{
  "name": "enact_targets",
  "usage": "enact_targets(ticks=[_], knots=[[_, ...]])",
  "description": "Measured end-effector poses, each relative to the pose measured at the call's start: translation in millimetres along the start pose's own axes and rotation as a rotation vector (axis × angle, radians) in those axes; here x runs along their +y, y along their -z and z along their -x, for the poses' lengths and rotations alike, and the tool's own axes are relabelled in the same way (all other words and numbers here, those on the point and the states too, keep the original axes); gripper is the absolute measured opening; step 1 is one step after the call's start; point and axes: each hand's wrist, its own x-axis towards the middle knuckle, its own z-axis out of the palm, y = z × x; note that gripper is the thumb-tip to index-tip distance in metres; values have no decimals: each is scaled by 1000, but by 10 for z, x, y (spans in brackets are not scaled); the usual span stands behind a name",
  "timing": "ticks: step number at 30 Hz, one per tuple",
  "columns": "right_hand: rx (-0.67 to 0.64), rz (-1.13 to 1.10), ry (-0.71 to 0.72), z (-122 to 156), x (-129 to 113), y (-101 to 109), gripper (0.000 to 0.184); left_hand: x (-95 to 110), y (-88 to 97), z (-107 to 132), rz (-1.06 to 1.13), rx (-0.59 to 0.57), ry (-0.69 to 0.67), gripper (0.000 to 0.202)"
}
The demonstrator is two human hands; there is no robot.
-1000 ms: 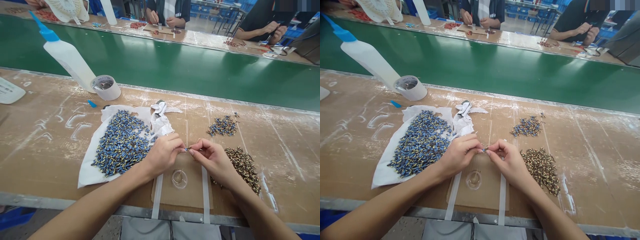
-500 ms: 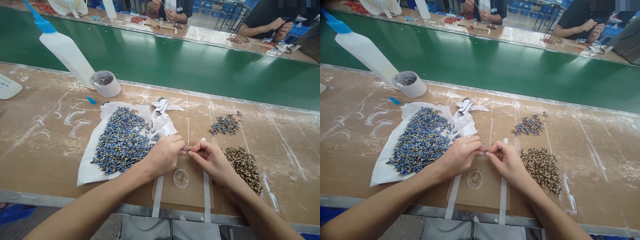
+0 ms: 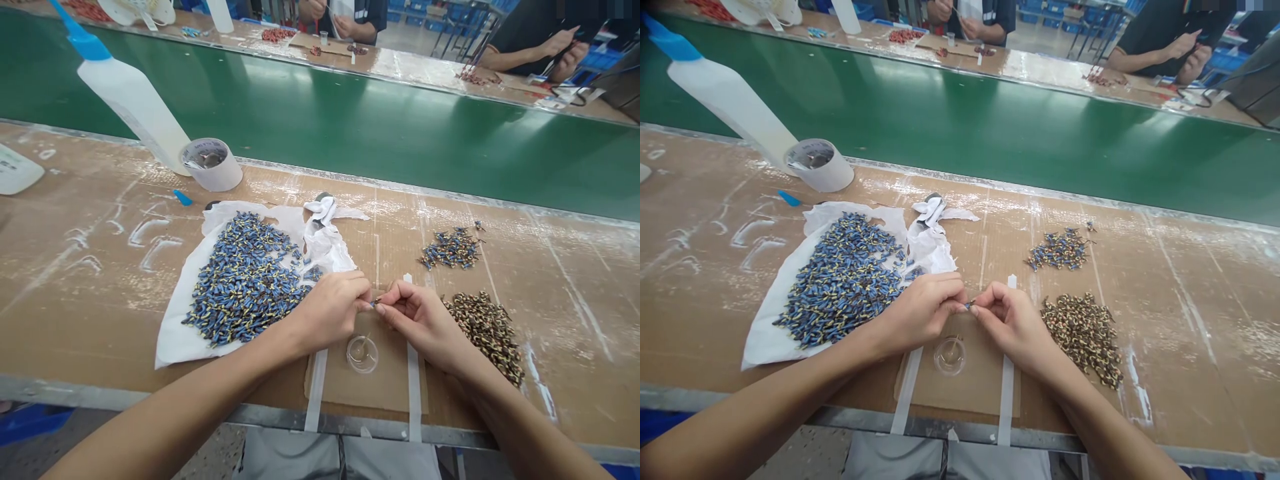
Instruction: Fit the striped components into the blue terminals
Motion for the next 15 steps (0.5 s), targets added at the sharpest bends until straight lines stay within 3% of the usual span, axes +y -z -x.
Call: enact_targets(ticks=[5, 11, 15], knots=[[-8, -24, -35, 1, -53, 3, 20, 9, 23, -20, 48, -18, 5, 13], [83, -227, -94, -58, -47, -18, 27, -48, 98, -63, 92, 41, 1, 12], [84, -234, -103, -76, -34, 2, 28, -87, 138, -71, 75, 55, 8, 11]])
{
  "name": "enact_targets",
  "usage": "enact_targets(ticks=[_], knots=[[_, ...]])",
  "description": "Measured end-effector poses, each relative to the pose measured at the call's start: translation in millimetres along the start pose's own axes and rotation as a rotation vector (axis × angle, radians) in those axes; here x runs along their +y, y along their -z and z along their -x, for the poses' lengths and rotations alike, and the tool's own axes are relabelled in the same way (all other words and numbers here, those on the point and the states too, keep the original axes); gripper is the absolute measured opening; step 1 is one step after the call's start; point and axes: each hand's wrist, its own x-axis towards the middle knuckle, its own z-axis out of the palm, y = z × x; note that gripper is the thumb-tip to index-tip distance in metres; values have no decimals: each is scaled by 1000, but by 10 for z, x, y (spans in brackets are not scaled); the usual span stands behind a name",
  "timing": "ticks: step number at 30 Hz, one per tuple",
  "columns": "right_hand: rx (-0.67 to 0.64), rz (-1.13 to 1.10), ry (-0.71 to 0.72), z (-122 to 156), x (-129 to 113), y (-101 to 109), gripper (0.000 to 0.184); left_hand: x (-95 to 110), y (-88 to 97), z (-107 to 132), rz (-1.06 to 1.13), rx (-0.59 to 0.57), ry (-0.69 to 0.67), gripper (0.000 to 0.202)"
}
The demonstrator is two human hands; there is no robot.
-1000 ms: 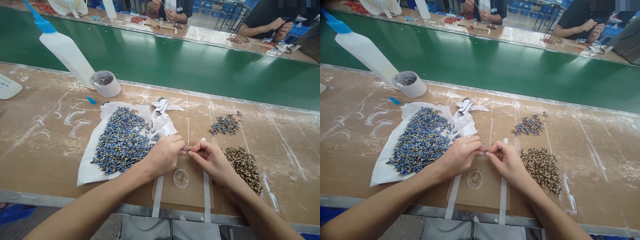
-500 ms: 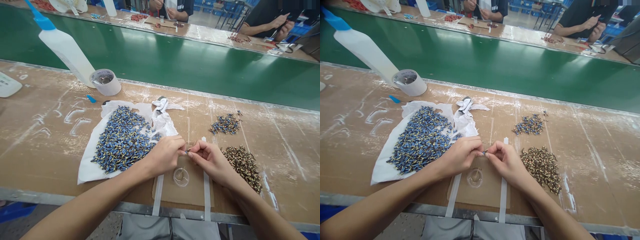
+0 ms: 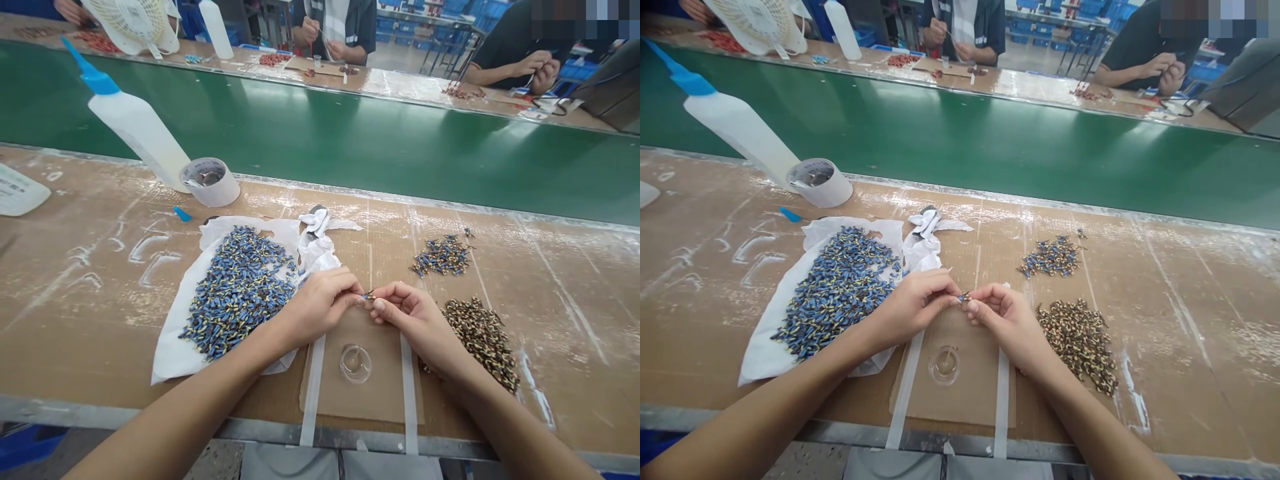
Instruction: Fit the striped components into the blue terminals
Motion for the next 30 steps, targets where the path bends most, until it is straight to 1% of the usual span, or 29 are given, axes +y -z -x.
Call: enact_targets(ticks=[5, 9, 13, 17, 23, 30], knots=[[1, 19, 16, 2, 25, -18, 25, 11, 0, 9, -44, -23, 2, 12], [-13, 30, 43, 8, 69, -57, 24, 25, -39, 23, -66, -28, 20, 12], [-49, 125, 67, 11, 83, -71, 22, 20, -111, 42, -68, -23, 30, 12], [-40, 195, 89, 5, 81, -75, 20, 12, -166, 52, -51, 0, 58, 13], [-10, 304, 114, -8, 112, -105, 18, 17, -210, 46, -47, -5, 97, 13], [-3, 264, 112, -5, 133, -121, 21, 29, -212, 60, -22, 5, 129, 13]])
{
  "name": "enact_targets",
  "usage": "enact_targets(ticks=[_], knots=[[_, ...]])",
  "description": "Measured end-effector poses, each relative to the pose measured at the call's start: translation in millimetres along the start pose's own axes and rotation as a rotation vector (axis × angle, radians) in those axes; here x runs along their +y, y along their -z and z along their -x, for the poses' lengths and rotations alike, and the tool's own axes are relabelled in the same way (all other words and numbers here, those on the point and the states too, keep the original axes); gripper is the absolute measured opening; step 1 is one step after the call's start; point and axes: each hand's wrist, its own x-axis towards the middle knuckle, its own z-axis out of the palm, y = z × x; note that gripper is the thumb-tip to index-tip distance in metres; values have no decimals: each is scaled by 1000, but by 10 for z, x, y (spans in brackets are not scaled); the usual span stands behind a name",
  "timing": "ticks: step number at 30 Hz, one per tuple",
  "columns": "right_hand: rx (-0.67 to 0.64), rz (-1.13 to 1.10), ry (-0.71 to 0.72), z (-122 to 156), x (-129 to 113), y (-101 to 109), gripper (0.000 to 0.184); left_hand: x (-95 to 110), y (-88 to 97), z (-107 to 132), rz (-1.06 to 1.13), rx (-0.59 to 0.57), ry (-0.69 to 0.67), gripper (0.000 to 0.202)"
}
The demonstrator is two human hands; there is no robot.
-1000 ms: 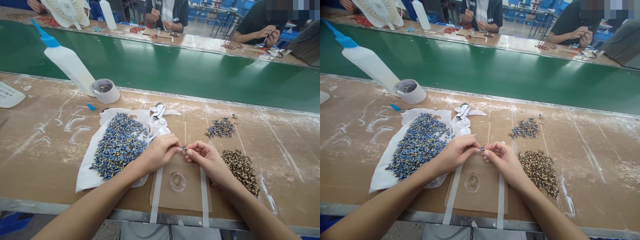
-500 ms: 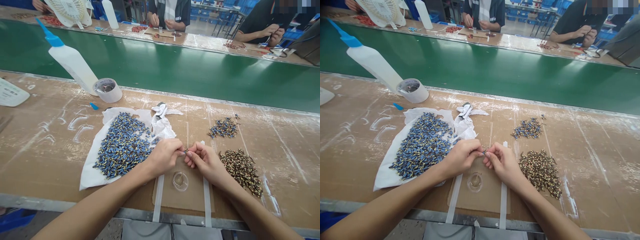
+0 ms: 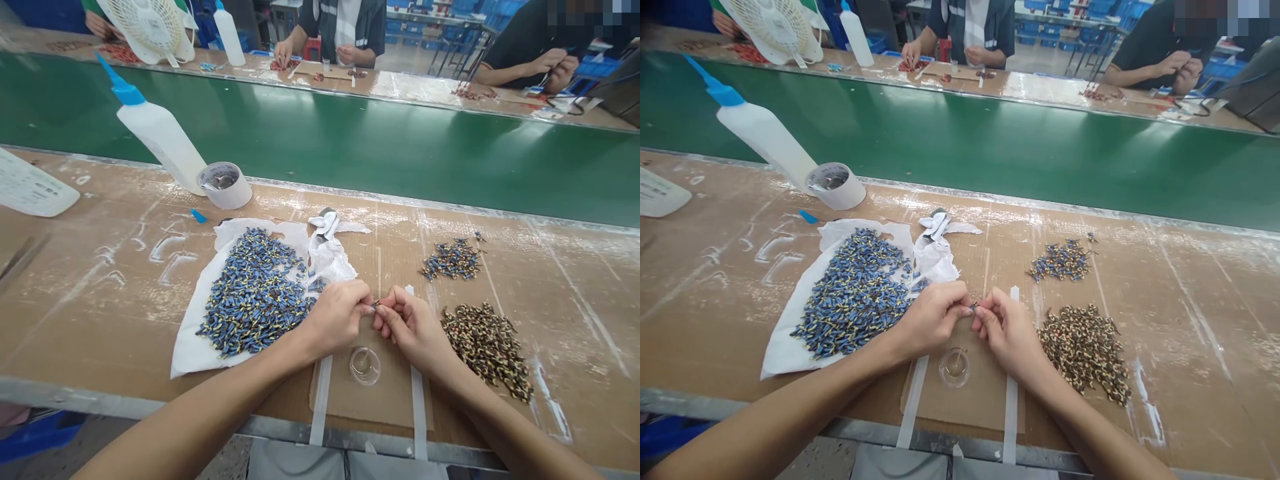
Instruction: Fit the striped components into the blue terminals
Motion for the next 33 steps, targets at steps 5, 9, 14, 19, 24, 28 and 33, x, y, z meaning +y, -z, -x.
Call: enact_targets(ticks=[5, 9, 14, 19, 24, 28, 33], knots=[[-42, -179, -54, -9, -36, 60, 25, -12, 62, -19, -11, -35, -82, 10], [-31, -264, -64, -29, -49, 102, 27, -6, 97, -32, -45, -62, -92, 9], [-33, -301, -71, -40, -38, 102, 27, 10, 116, -17, -48, -71, -107, 10], [-22, -251, -42, -19, -32, 43, 27, 7, 83, 15, -29, -30, -84, 12], [-9, -155, -5, 17, 5, -6, 24, 5, 24, 21, -22, -8, -66, 13], [1, -98, 13, 28, 32, -34, 22, 9, 6, 15, -22, 5, -82, 15], [5, -59, 27, 23, 33, -54, 22, 12, -10, 17, -45, 6, -86, 16]])
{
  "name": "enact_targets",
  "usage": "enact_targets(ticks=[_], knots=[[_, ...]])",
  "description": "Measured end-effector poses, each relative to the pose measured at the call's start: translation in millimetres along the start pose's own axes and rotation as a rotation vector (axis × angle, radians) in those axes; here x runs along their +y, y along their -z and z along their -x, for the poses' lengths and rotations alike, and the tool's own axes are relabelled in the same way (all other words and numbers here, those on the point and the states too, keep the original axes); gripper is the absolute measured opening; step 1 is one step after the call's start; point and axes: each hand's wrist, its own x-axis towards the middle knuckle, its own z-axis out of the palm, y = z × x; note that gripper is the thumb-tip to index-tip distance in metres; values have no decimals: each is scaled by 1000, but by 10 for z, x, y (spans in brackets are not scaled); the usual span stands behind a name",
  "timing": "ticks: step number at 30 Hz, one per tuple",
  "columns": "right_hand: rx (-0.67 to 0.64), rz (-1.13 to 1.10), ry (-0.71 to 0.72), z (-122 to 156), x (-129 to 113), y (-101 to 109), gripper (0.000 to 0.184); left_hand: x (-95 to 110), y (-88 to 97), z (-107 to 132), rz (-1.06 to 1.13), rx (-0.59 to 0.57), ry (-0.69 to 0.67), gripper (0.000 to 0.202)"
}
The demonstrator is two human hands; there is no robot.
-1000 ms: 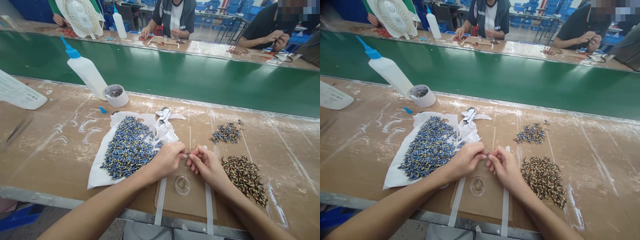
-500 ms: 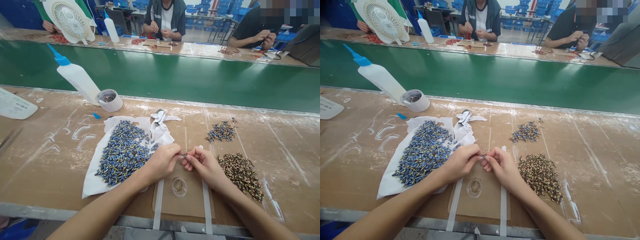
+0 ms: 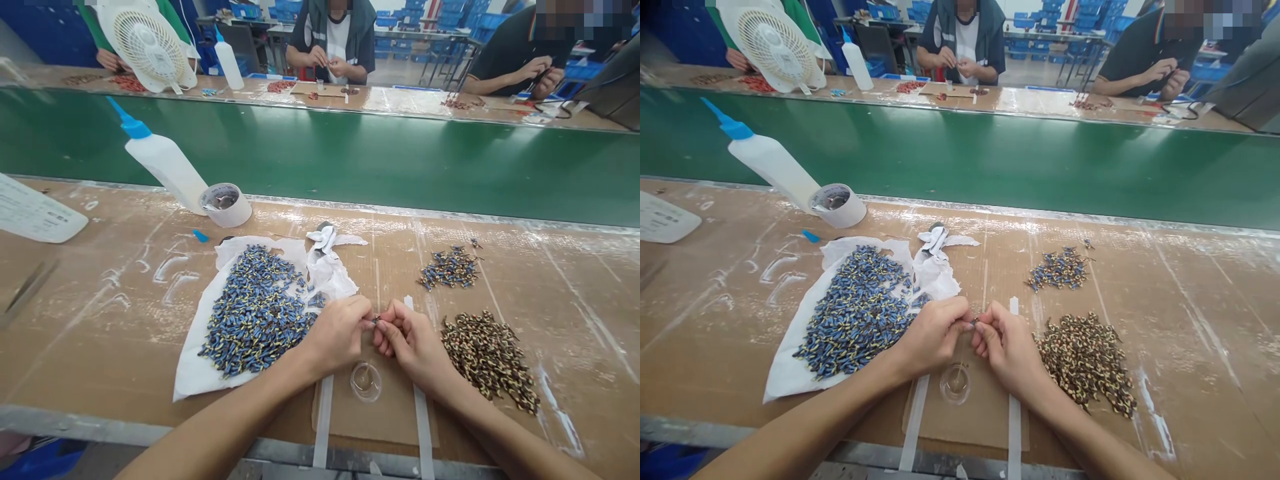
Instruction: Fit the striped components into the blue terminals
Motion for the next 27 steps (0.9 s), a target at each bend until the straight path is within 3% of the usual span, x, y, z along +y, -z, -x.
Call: enact_targets(ticks=[13, 18, 21, 23, 25, 27], knots=[[-40, -187, -101, -11, -120, 71, 28, 0, 106, -20, -35, -73, -28, 13], [5, -188, -84, -13, -165, 202, 27, 57, 403, -43, 95, -66, 80, 17], [132, -21, -2, -27, -217, 457, 24, -9, 738, -18, -12, 124, 235, 18], [304, 109, 63, -56, -221, 683, 23, -127, 938, 24, -196, 250, 334, 19], [461, 261, 76, -105, -172, 897, 24, -272, 1066, 78, -402, 259, 436, 17], [571, 385, 48, -169, -75, 1054, 26, -402, 1109, 131, -480, 170, 495, 15]])
